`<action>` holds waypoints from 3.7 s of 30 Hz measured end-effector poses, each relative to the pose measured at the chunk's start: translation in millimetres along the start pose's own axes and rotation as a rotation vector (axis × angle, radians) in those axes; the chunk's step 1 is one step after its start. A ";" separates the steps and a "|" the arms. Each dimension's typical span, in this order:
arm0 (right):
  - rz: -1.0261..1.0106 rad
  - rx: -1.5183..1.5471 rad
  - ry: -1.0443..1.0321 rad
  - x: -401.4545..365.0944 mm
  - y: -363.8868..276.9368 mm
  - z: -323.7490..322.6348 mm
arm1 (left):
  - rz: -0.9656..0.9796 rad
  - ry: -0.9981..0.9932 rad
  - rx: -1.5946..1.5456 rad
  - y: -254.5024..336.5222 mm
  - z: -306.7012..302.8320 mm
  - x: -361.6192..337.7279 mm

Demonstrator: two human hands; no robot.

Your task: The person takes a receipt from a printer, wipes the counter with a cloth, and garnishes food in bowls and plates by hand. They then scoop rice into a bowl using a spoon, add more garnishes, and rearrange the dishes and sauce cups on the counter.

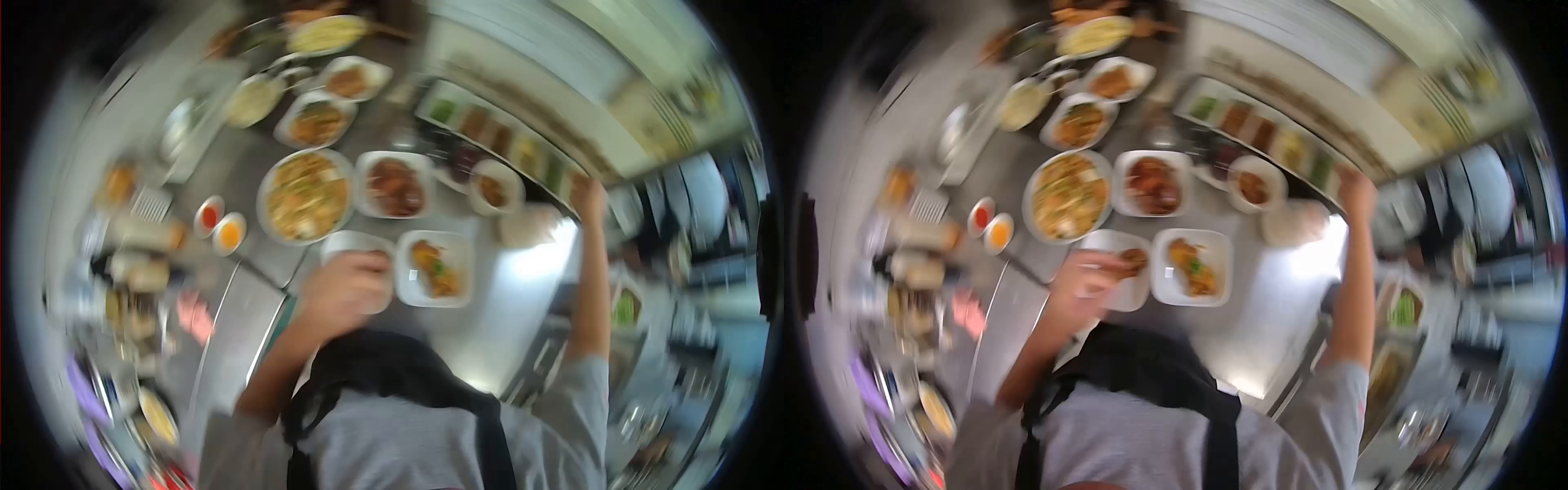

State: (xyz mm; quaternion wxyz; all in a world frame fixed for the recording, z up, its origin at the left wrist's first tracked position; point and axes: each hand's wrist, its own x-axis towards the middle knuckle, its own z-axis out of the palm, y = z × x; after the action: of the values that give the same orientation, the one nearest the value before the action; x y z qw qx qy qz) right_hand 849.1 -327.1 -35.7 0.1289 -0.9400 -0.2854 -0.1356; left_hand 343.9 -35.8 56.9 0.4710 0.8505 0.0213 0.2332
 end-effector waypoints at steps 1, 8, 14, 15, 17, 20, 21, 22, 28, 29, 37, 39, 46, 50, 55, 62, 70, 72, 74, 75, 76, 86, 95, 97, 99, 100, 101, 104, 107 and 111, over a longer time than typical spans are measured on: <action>0.134 0.059 -0.041 0.7 -38.7 -19.6 | -0.124 0.228 0.354 -31.2 -11.2 -37.1; -0.255 0.018 -0.087 14.6 -67.2 -2.8 | -0.648 0.352 0.909 -106.3 -49.8 -216.7; -0.228 -0.251 -0.171 33.2 -49.9 32.2 | -0.635 0.454 1.161 -118.3 -40.2 -210.4; -0.163 -0.195 -0.153 33.7 -52.4 29.6 | -0.657 0.471 1.161 -120.8 -40.0 -210.7; -0.028 -0.084 -0.127 28.2 -58.2 11.2 | -0.673 0.492 1.162 -124.3 -38.7 -212.3; 0.214 0.240 -0.181 29.3 -58.9 -15.9 | -0.656 0.502 1.170 -124.2 -38.6 -213.5; 0.190 0.247 -0.134 29.0 -56.0 -18.0 | -0.653 0.506 1.170 -124.2 -38.4 -212.6; 0.167 0.253 -0.086 29.9 -52.3 -20.9 | -0.649 0.512 1.169 -123.9 -38.0 -211.3; 0.189 0.426 -0.108 38.5 -27.5 -27.4 | -0.684 0.525 1.186 -127.9 -36.5 -212.3; 0.254 0.500 -0.149 42.4 -23.0 -23.9 | -0.682 0.528 1.190 -128.0 -36.3 -212.4; 0.221 0.251 -0.011 49.0 -12.3 -3.5 | -0.721 0.516 1.192 -128.6 -37.4 -211.9; 0.166 0.197 0.034 49.0 -11.2 -0.1 | -0.710 0.525 1.196 -129.1 -37.1 -211.2; 0.291 0.096 -0.207 30.0 -61.1 -30.1 | -0.732 0.525 1.196 -128.1 -36.4 -207.5; -0.033 0.008 -0.198 26.7 -48.1 6.3 | -0.716 0.540 1.207 -129.0 -35.8 -206.9; -0.134 -0.187 -0.181 17.2 -63.4 9.8 | -0.763 0.527 1.212 -128.1 -35.8 -205.6; 0.094 0.141 -0.191 28.5 -55.5 -9.1 | -0.773 0.528 1.219 -127.7 -34.8 -205.5; 0.169 0.557 -0.122 29.0 -22.7 -35.3 | -0.746 0.525 1.227 -129.9 -36.5 -208.6; 0.240 0.516 -0.175 28.3 -26.8 -39.1 | -0.740 0.537 1.225 -131.2 -36.7 -209.0; 0.276 0.256 -0.284 23.9 -28.7 -34.8 | -0.746 0.541 1.222 -129.9 -37.0 -210.9; 0.296 0.289 -0.257 18.6 -30.0 -34.4 | -0.753 0.544 1.220 -129.3 -37.2 -210.3; 0.308 0.322 -0.227 14.8 -36.7 -36.3 | -0.764 0.555 1.217 -129.8 -36.2 -208.5; 0.341 0.687 -0.010 9.5 -34.2 -23.7 | -0.739 0.585 1.174 -126.7 -38.4 -207.7; 0.014 1.043 -0.390 -60.5 -188.4 -68.8 | -0.712 0.646 1.101 -128.5 -42.0 -210.9; -0.170 0.824 -0.553 -96.4 -258.2 -77.3 | -0.718 0.662 1.081 -126.8 -41.9 -210.4; -0.143 0.988 -0.797 -134.2 -314.7 -71.3 | -0.710 0.673 1.089 -126.8 -42.1 -211.3; -0.135 1.023 -0.871 -149.1 -339.6 -66.9 | -0.702 0.678 1.092 -127.1 -42.4 -211.7; -0.126 1.058 -0.944 -161.2 -359.4 -61.6 | -0.707 0.687 1.080 -127.6 -42.5 -212.5; -0.044 1.350 -1.081 -187.8 -387.1 -19.9 | -0.717 0.707 1.044 -126.4 -43.3 -214.0; -0.242 0.881 -0.821 -198.4 -391.5 6.0 | -0.719 0.714 1.043 -127.5 -43.7 -215.3; -0.278 0.735 -0.645 -201.6 -394.4 -3.1 | -0.716 0.721 1.040 -124.4 -43.4 -214.6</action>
State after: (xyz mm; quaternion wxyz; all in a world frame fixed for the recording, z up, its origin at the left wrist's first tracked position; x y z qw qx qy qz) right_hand 461.8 -112.1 -34.0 0.3372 -0.7797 -0.4618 0.2551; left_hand 157.6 12.7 -105.4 0.0171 0.7756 0.5603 0.2901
